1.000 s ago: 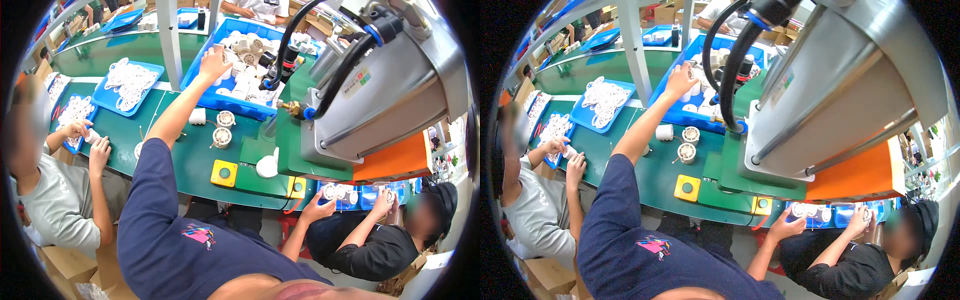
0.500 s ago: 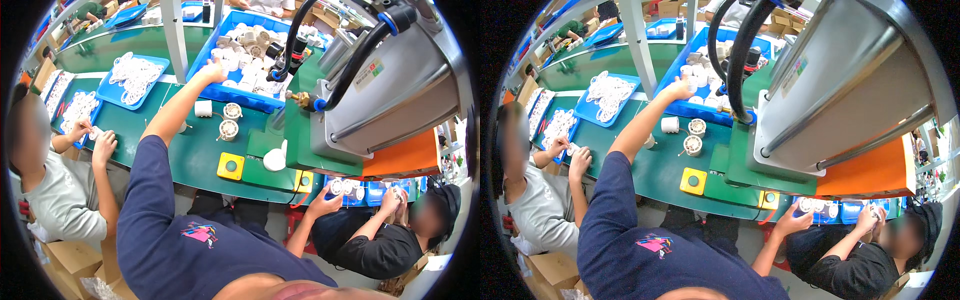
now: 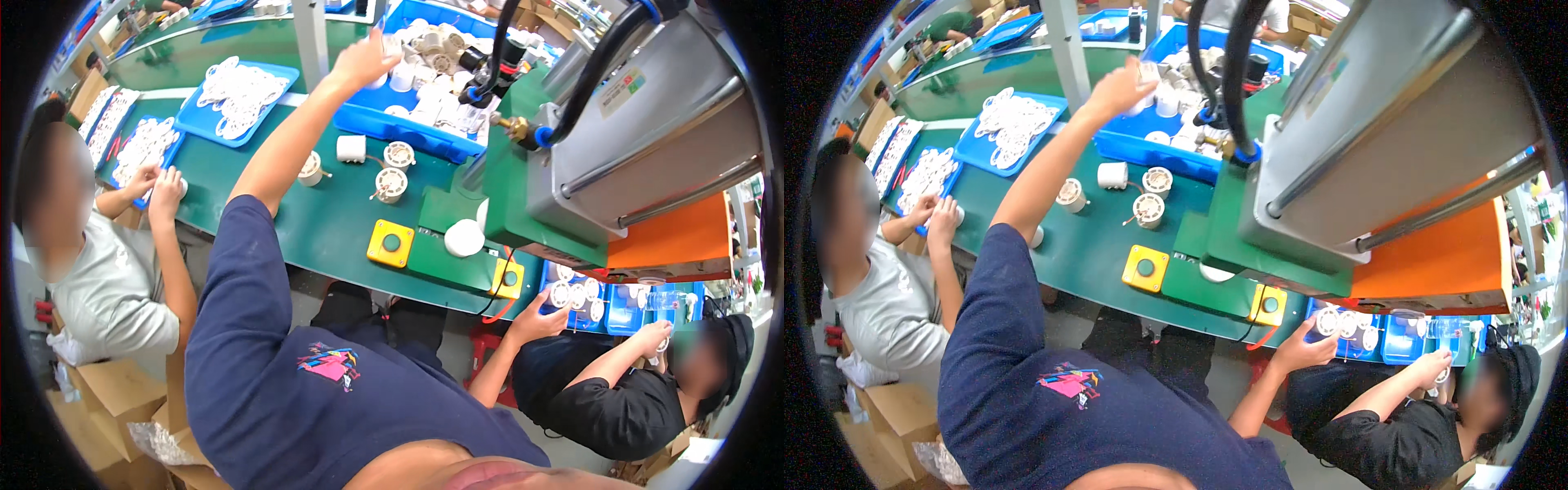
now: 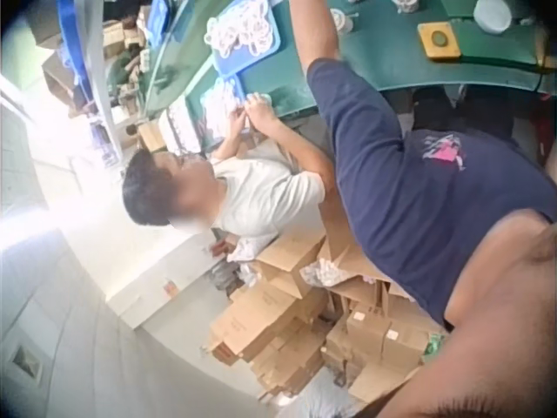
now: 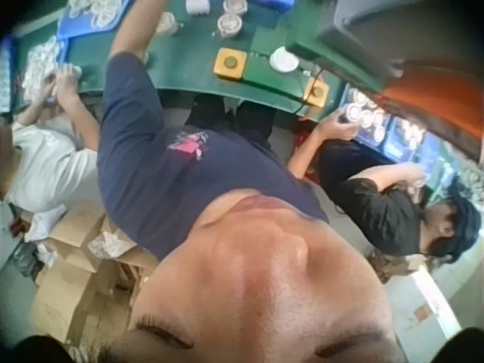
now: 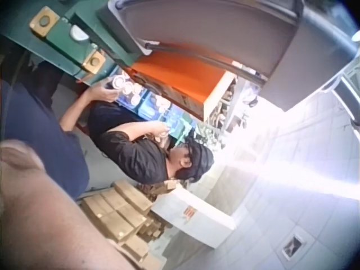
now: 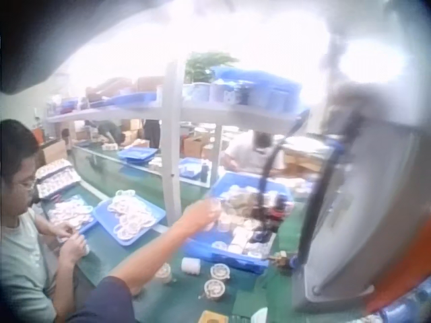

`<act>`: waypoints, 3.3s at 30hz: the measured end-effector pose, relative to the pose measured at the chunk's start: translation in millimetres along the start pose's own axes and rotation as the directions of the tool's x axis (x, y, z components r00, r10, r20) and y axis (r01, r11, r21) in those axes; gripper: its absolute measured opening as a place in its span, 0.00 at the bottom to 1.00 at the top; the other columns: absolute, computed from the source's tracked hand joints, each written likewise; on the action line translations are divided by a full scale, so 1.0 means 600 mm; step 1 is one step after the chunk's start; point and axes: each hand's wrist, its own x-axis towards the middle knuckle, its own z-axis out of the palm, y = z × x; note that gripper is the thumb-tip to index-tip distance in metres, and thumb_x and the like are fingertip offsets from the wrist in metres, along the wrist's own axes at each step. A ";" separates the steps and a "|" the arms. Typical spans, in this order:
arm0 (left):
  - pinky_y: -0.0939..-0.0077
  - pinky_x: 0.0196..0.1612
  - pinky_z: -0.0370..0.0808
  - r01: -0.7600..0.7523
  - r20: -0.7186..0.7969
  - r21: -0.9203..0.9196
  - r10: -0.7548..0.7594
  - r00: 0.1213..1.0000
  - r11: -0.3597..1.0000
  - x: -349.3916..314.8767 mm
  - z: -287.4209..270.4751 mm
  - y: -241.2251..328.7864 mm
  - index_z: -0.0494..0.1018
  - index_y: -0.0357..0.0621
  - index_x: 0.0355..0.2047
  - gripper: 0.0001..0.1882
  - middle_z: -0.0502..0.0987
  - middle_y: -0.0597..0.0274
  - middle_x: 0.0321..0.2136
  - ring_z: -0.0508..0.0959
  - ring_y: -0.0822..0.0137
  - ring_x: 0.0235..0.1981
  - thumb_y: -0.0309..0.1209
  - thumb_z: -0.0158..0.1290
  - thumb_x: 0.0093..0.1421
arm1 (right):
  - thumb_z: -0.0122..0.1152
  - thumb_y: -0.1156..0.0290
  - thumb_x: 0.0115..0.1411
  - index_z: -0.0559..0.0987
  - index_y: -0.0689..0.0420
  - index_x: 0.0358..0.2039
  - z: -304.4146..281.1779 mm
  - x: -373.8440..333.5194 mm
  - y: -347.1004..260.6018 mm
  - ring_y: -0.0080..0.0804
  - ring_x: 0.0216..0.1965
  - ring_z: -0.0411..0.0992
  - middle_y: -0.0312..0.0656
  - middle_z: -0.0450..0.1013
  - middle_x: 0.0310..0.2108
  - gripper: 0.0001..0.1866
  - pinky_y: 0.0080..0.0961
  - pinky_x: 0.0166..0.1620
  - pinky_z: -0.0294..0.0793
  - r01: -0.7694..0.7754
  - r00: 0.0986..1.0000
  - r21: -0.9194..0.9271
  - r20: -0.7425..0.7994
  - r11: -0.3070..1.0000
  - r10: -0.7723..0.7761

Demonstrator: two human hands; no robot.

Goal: Assemble plastic components using a pneumatic press machine on a production line.

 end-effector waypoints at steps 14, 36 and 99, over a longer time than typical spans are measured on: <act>0.48 0.46 0.80 0.279 0.237 0.267 -0.344 0.909 0.922 -0.282 -0.068 -0.219 0.61 0.26 0.59 0.42 0.82 0.31 0.39 0.84 0.37 0.42 0.59 0.52 0.66 | 0.66 0.47 0.63 0.73 0.62 0.61 0.019 0.012 0.004 0.56 0.56 0.69 0.54 0.75 0.54 0.36 0.51 0.59 0.63 0.051 0.998 -0.017 -0.026 0.999 -0.052; 0.52 0.46 0.78 -0.182 0.261 0.044 0.165 0.951 0.982 -0.279 -0.025 -0.047 0.70 0.47 0.50 0.23 0.75 0.47 0.43 0.80 0.45 0.46 0.37 0.65 0.58 | 0.67 0.50 0.62 0.73 0.61 0.61 0.001 0.016 -0.020 0.55 0.54 0.70 0.54 0.75 0.53 0.35 0.50 0.58 0.64 0.040 0.999 0.027 -0.026 0.999 -0.039; 0.49 0.51 0.73 -0.338 0.034 0.044 0.337 0.941 0.940 -0.238 -0.033 0.145 0.77 0.43 0.46 0.19 0.79 0.49 0.44 0.78 0.49 0.49 0.45 0.58 0.64 | 0.65 0.49 0.64 0.72 0.63 0.62 0.001 0.004 0.002 0.54 0.58 0.69 0.54 0.74 0.57 0.35 0.49 0.61 0.63 0.022 1.000 -0.021 -0.007 1.000 -0.022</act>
